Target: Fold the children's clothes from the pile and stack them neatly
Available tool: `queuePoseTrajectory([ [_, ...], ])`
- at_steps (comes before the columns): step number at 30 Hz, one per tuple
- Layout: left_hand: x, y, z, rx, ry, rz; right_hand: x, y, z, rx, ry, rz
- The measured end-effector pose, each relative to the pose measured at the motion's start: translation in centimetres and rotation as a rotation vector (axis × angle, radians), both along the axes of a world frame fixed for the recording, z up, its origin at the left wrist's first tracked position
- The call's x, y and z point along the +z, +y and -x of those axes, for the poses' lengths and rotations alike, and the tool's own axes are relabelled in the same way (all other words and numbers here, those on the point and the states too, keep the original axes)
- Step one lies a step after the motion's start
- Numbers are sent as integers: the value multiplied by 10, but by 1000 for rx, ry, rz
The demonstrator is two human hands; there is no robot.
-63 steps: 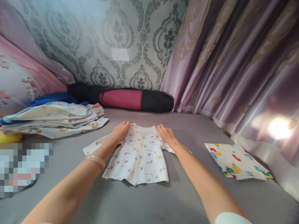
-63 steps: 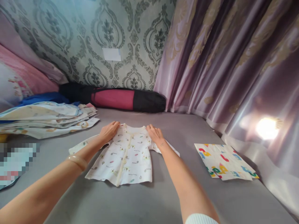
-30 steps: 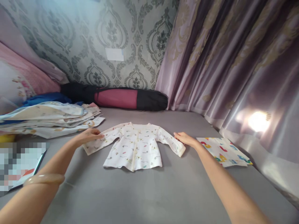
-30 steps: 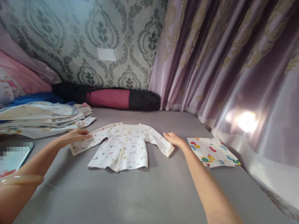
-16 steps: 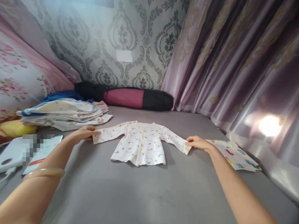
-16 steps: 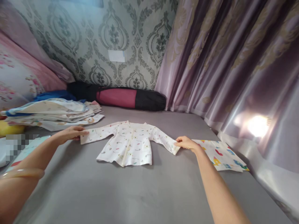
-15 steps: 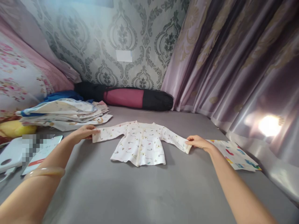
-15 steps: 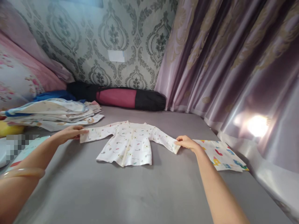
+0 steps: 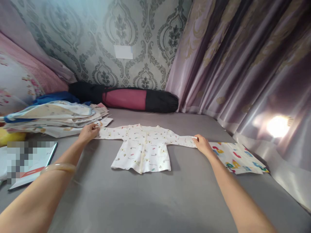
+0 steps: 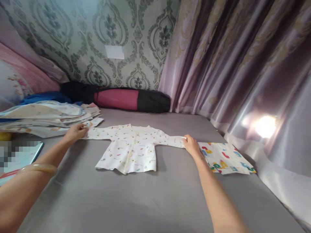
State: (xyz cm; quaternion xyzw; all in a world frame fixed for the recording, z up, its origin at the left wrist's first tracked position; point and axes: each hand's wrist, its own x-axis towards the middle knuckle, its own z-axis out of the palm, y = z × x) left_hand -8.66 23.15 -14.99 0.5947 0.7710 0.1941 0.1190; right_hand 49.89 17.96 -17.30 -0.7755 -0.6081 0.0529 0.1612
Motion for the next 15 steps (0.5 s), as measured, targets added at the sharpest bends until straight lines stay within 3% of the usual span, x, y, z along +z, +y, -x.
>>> queuePoseTrajectory([
  [4,-1,-9,-8,63,154,16,-2,-9,10,-62,-85,9],
  [8,3,-27,-13,57,265,-20,5,-22,20,-137,-87,-81],
  [11,6,-42,-16,-32,179,42,13,-37,33,-162,-79,-125],
  [15,5,-66,-26,-153,-4,130,20,-62,62,40,81,-40],
])
